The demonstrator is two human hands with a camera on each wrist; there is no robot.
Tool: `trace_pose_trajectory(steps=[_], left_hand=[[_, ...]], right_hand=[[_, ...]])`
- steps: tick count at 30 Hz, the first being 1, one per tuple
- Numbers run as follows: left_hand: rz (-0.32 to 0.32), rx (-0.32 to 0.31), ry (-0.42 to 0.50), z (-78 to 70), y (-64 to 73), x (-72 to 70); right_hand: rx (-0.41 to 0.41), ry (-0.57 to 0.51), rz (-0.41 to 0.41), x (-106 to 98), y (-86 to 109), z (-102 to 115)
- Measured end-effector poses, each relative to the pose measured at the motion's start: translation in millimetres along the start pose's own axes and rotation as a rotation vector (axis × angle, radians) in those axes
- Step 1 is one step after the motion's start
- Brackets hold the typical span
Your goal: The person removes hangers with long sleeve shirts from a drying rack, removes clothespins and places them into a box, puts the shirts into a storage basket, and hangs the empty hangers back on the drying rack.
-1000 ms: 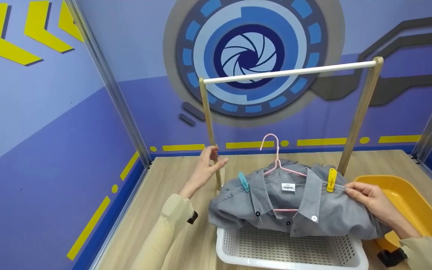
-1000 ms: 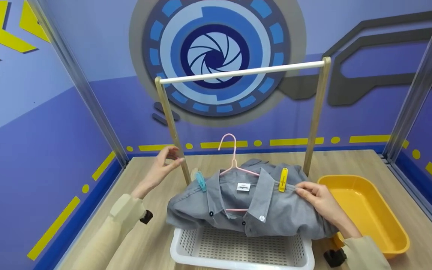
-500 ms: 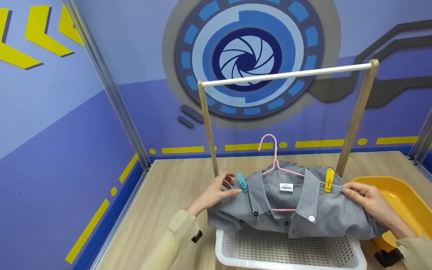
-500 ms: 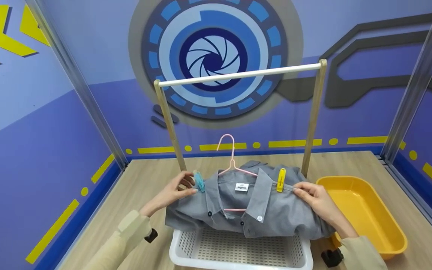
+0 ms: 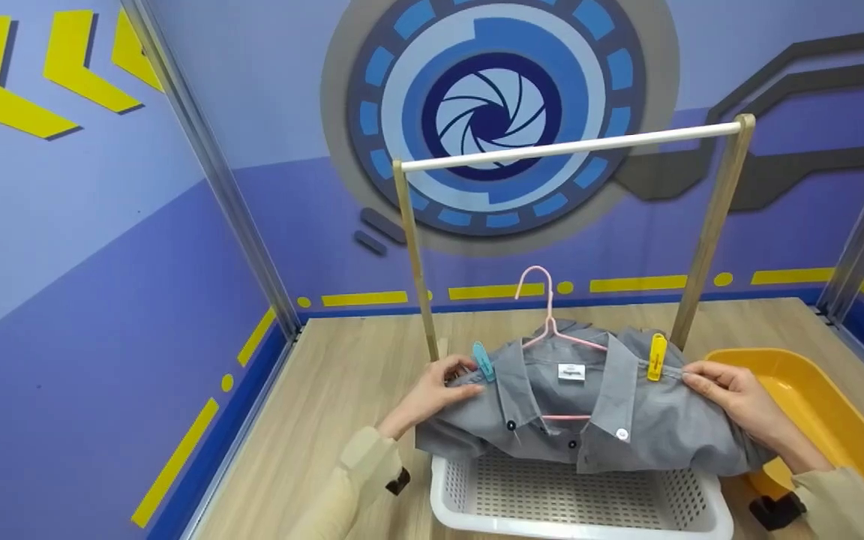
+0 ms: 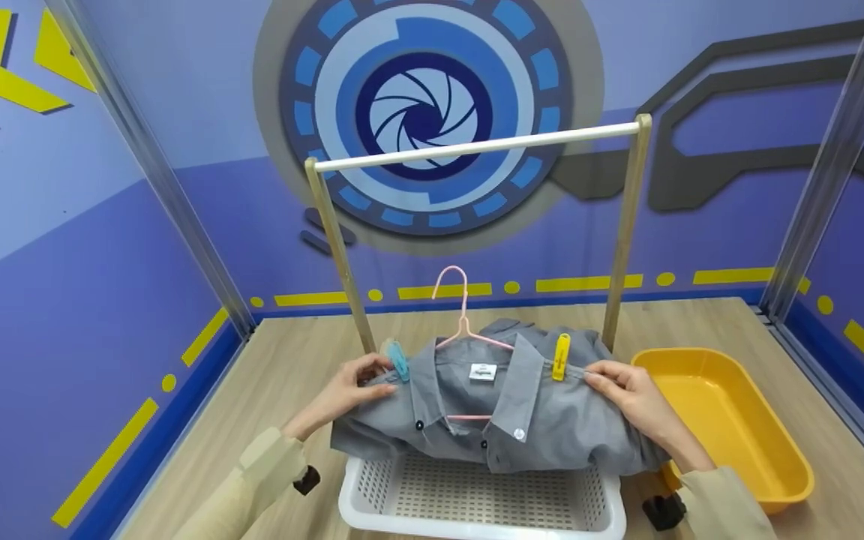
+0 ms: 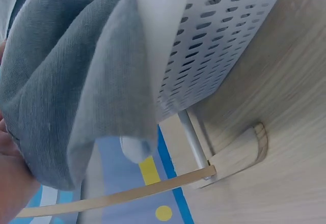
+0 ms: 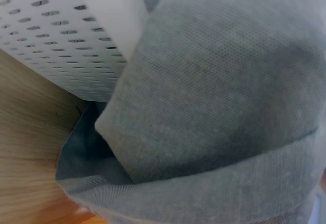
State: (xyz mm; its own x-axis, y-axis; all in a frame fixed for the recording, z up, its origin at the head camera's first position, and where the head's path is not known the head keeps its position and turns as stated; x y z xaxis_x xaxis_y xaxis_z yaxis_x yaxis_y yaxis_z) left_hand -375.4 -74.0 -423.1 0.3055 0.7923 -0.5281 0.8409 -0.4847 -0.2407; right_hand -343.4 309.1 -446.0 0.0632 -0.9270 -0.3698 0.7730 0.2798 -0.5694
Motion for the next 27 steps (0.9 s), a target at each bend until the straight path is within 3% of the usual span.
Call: trace_pose_trajectory(steps=[6,21,27], left_hand=[[-0.027,0.048,0.001,-11.6,1.3,-1.5],[-0.058,0.054,0.092,-5.8,1.5,0.5],[-0.064,0.045,0.131,-2.9,3.0,-0.3]], right_hand=[[0.013,-0.002,0.005,-1.4,-1.7,1.2],[-0.021,-0.030,0.055,-0.1,-2.1,-0.2],[0.083,0.004,0.058,-4.6,-3.0,-2.1]])
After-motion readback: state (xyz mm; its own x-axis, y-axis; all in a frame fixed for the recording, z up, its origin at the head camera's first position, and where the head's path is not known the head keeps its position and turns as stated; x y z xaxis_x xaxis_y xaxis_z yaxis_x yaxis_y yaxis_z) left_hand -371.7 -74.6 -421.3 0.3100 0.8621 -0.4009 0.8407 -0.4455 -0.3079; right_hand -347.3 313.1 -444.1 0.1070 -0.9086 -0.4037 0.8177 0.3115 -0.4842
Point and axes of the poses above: each hand's wrist, its own y-axis away from the middle knuckle, its own x-axis out of the palm, z = x × y, the point moved 6 cm from there along -y, towards the middle knuckle, and after that the axes turned 10 degrees about -x, right-handed, at the moved point
